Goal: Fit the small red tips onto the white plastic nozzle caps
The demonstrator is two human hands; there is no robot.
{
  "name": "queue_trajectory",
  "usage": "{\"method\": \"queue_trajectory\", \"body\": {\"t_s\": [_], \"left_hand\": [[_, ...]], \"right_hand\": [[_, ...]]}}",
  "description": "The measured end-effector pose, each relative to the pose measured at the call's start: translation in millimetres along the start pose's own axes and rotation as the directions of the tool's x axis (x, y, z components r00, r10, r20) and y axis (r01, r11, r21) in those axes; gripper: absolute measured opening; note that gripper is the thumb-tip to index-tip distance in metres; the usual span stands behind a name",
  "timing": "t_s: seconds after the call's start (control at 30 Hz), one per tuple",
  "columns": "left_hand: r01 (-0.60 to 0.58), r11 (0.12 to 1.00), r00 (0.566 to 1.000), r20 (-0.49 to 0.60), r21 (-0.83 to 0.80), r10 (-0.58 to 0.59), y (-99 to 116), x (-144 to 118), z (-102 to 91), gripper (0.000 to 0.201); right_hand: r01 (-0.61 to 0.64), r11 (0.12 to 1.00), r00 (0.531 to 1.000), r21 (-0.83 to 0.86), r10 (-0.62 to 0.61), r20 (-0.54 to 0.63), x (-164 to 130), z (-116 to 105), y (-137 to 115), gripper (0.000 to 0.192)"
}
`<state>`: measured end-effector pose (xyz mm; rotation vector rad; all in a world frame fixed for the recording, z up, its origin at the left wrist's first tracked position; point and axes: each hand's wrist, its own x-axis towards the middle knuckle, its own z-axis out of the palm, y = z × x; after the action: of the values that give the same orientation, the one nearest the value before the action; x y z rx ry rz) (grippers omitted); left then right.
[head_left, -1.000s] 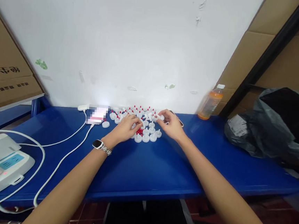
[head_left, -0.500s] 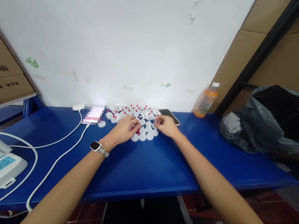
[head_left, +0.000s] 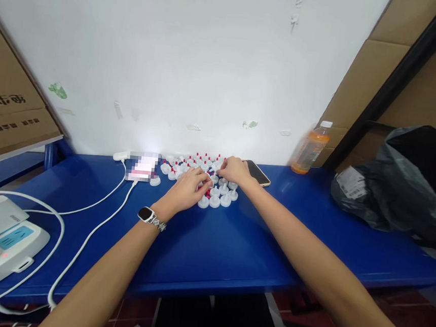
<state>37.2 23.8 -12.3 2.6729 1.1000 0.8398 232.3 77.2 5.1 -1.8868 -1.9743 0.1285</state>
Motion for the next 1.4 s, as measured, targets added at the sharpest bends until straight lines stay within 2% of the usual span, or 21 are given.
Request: {"method": "queue_trajectory", "body": {"t_s": [0.1, 0.2, 0.3, 0.37, 0.53, 0.63, 0.73, 0.83, 0.9, 1.0, 1.07, 1.1, 1.13, 1.17, 1.23, 1.3, 1.33, 1.4], "left_hand": [[0.008, 1.0, 1.0, -0.017, -0.001, -0.008, 1, 0, -1.7, 0.028], [0.032, 0.999, 0.992, -0.119, -0.029, -0.035, 5, -1, -3.9, 0.026], [0.062, 0.994, 0.971, -0.225, -0.086, -0.08, 12, -1, -4.1, 0.032], [0.057, 0.994, 0.972, -0.224, -0.098, -0.078, 16, -1, -3.2, 0.029], [0.048, 0.997, 0.985, -0.161, -0.052, -0.056, 24, -3, -5.6, 0.028], [0.04, 0.999, 0.978, -0.207, -0.001, -0.04, 28, -4, -9.9, 0.028], [0.072, 0.994, 0.957, -0.273, -0.085, -0.093, 31, -3, -10.2, 0.031], [0.138, 0.937, 0.918, -0.314, -0.32, -0.242, 32, 2, -3.5, 0.036], [0.159, 0.852, 0.891, -0.299, -0.498, -0.341, 31, 6, 3.2, 0.039], [0.174, 0.673, 0.873, -0.203, -0.719, -0.443, 30, 13, 10.9, 0.04], [0.199, 0.572, 0.867, -0.129, -0.795, -0.481, 30, 15, 11.4, 0.04], [0.212, 0.558, 0.864, -0.113, -0.803, -0.491, 30, 14, 9.9, 0.04], [0.221, 0.582, 0.862, -0.123, -0.782, -0.492, 30, 13, 7.2, 0.04], [0.223, 0.645, 0.867, -0.154, -0.731, -0.474, 30, 11, 3.6, 0.041], [0.196, 0.816, 0.902, -0.226, -0.543, -0.368, 30, 4, -5.0, 0.039], [0.126, 0.935, 0.95, -0.23, -0.333, -0.21, 30, -1, -13.1, 0.034], [0.089, 0.965, 0.967, -0.212, -0.246, -0.144, 29, -4, -16.2, 0.032], [0.035, 0.994, 0.981, -0.184, -0.108, -0.055, 28, -6, -20.3, 0.03]], "right_hand": [[-0.045, 0.988, 0.999, 0.145, 0.042, 0.023, 0, -2, 1, 0.012], [-0.028, 0.915, 1.0, 0.403, 0.024, 0.015, -11, -9, 5, 0.017], [0.093, 0.733, 0.995, 0.674, -0.091, -0.038, -32, -17, 9, 0.026], [0.117, 0.586, 0.988, 0.802, -0.151, -0.034, -47, -20, 9, 0.033], [-0.013, 0.286, 0.961, 0.958, -0.263, 0.091, -69, -18, -2, 0.041], [-0.05, 0.187, 0.953, 0.981, -0.285, 0.102, -73, -16, -11, 0.043], [0.026, 0.174, 0.957, 0.984, -0.29, 0.026, -73, -16, -16, 0.042], [0.243, 0.244, 0.941, 0.939, -0.293, -0.167, -74, -16, -19, 0.038], [0.389, 0.307, 0.903, 0.869, -0.315, -0.293, -75, -16, -19, 0.034], [0.561, 0.415, 0.822, 0.717, -0.386, -0.419, -79, -20, -19, 0.025], [0.63, 0.471, 0.775, 0.617, -0.434, -0.46, -82, -23, -20, 0.021], [0.643, 0.487, 0.765, 0.591, -0.447, -0.464, -83, -24, -21, 0.021], [0.638, 0.492, 0.769, 0.592, -0.444, -0.46, -84, -25, -22, 0.023], [0.612, 0.485, 0.79, 0.625, -0.422, -0.445, -84, -24, -23, 0.024], [0.48, 0.429, 0.871, 0.765, -0.34, -0.355, -83, -22, -23, 0.031], [0.259, 0.328, 0.945, 0.909, -0.282, -0.167, -81, -19, -22, 0.037], [0.14, 0.273, 0.96, 0.952, -0.275, -0.062, -80, -18, -21, 0.039], [-0.053, 0.177, 0.952, 0.983, -0.288, 0.103, -80, -18, -20, 0.041]]}}
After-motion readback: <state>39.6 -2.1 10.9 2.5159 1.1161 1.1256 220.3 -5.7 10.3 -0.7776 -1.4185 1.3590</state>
